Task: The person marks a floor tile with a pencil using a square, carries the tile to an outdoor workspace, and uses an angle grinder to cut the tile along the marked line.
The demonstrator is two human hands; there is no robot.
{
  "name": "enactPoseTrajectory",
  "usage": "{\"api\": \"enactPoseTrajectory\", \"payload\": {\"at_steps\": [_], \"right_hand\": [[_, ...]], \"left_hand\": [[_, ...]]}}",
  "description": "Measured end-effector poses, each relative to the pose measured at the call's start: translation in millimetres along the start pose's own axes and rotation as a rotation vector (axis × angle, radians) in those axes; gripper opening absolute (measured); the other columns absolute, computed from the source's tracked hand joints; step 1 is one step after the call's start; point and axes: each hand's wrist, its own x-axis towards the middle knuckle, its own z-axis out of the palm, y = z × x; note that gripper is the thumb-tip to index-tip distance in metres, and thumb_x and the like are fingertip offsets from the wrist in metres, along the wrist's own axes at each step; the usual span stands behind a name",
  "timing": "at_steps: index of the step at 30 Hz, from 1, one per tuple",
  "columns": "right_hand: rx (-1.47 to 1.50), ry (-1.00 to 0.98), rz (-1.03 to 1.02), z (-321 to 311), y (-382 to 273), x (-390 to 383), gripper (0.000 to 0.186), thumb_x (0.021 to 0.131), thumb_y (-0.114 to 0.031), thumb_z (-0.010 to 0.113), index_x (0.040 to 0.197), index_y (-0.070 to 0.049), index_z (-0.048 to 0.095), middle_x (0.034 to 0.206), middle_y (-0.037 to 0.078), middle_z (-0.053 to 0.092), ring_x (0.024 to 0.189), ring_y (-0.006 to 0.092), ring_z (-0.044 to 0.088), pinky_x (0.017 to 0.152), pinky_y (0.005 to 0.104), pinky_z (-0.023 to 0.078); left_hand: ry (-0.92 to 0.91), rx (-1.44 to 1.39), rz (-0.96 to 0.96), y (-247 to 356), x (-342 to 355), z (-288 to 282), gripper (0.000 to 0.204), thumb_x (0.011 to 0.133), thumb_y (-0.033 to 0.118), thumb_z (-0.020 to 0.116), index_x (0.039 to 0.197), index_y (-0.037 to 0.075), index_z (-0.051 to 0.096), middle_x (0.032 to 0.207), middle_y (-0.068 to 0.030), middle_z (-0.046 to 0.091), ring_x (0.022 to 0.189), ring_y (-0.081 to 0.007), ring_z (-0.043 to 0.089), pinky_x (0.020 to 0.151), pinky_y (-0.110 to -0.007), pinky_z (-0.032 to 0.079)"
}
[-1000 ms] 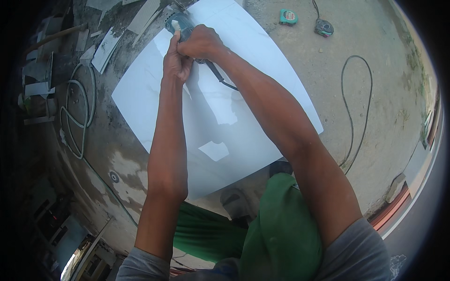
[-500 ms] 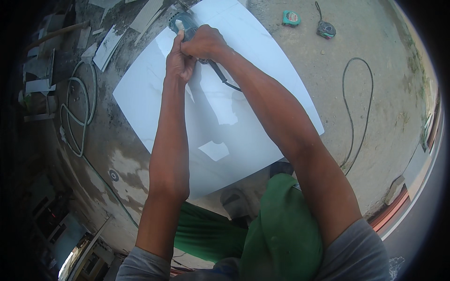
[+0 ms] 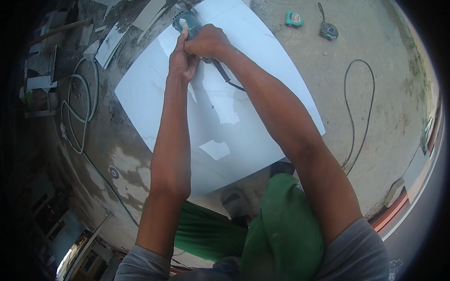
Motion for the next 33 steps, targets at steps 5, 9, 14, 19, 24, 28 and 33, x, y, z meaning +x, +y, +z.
{"api": "enactPoseTrajectory", "payload": {"at_steps": [5, 9, 14, 19, 24, 28, 33], "right_hand": [[0.004, -0.018, 0.007, -0.4, -4.0, -1.6, 0.052, 0.071, -0.036, 0.075, 0.095, 0.01, 0.077, 0.095, 0.024, 0.077, 0.09, 0.0338, 0.077, 0.079, 0.0392, 0.061], [0.01, -0.019, 0.006, -0.9, -2.5, -3.0, 0.053, 0.07, -0.036, 0.076, 0.095, 0.01, 0.077, 0.096, 0.025, 0.077, 0.09, 0.034, 0.077, 0.079, 0.0391, 0.061], [0.013, -0.015, 0.021, -0.8, -3.2, -3.6, 0.053, 0.069, -0.036, 0.077, 0.095, 0.01, 0.077, 0.097, 0.025, 0.077, 0.091, 0.0335, 0.077, 0.08, 0.0389, 0.061], [0.016, -0.026, 0.038, -1.9, -4.0, -5.3, 0.054, 0.069, -0.036, 0.078, 0.097, 0.01, 0.076, 0.099, 0.024, 0.077, 0.092, 0.0332, 0.077, 0.08, 0.0388, 0.061], [0.025, -0.03, 0.035, -1.6, -1.4, -4.9, 0.055, 0.069, -0.036, 0.077, 0.098, 0.011, 0.076, 0.098, 0.023, 0.077, 0.091, 0.0321, 0.077, 0.079, 0.0386, 0.061], [0.024, -0.033, 0.045, -1.7, -2.4, -6.1, 0.055, 0.07, -0.036, 0.077, 0.098, 0.011, 0.076, 0.097, 0.023, 0.077, 0.089, 0.0307, 0.076, 0.078, 0.0382, 0.061], [0.017, -0.028, 0.05, -2.0, -1.2, -5.9, 0.055, 0.07, -0.037, 0.078, 0.097, 0.011, 0.075, 0.095, 0.022, 0.076, 0.088, 0.03, 0.076, 0.077, 0.0382, 0.061]], "left_hand": [[-0.004, -0.024, 0.066, -0.5, 4.4, -3.7, 0.053, 0.091, 0.039, 0.085, 0.111, -0.005, 0.064, 0.096, -0.0112, 0.071, 0.086, -0.0222, 0.072, 0.086, -0.041, 0.065], [0.001, -0.021, 0.058, -0.5, 2.7, -2.6, 0.052, 0.091, 0.039, 0.085, 0.11, -0.005, 0.064, 0.095, -0.0104, 0.07, 0.085, -0.0218, 0.071, 0.086, -0.041, 0.065], [-0.001, 0.001, 0.002, -0.3, 0.7, -3.1, 0.056, 0.098, 0.041, 0.077, 0.132, 0.0, 0.06, 0.121, -0.0106, 0.069, 0.11, -0.0217, 0.068, 0.1, -0.039, 0.055], [0.017, 0.011, -0.006, -0.1, -1.0, -2.2, 0.056, 0.099, 0.04, 0.076, 0.133, -0.001, 0.06, 0.12, -0.0099, 0.07, 0.109, -0.0213, 0.068, 0.1, -0.039, 0.055], [-0.008, 0.012, 0.004, -0.4, -2.8, -1.3, 0.055, 0.099, 0.039, 0.076, 0.133, -0.001, 0.06, 0.119, -0.0098, 0.069, 0.108, -0.0211, 0.068, 0.099, -0.039, 0.055], [0.011, 0.009, -0.003, -0.3, -3.6, -1.1, 0.055, 0.099, 0.038, 0.077, 0.132, -0.001, 0.06, 0.118, -0.0104, 0.07, 0.108, -0.0215, 0.068, 0.098, -0.039, 0.055], [0.019, 0.009, -0.011, -1.2, -2.3, -1.3, 0.055, 0.098, 0.038, 0.078, 0.131, -0.002, 0.06, 0.118, -0.0105, 0.07, 0.106, -0.022, 0.068, 0.098, -0.039, 0.056]]}}
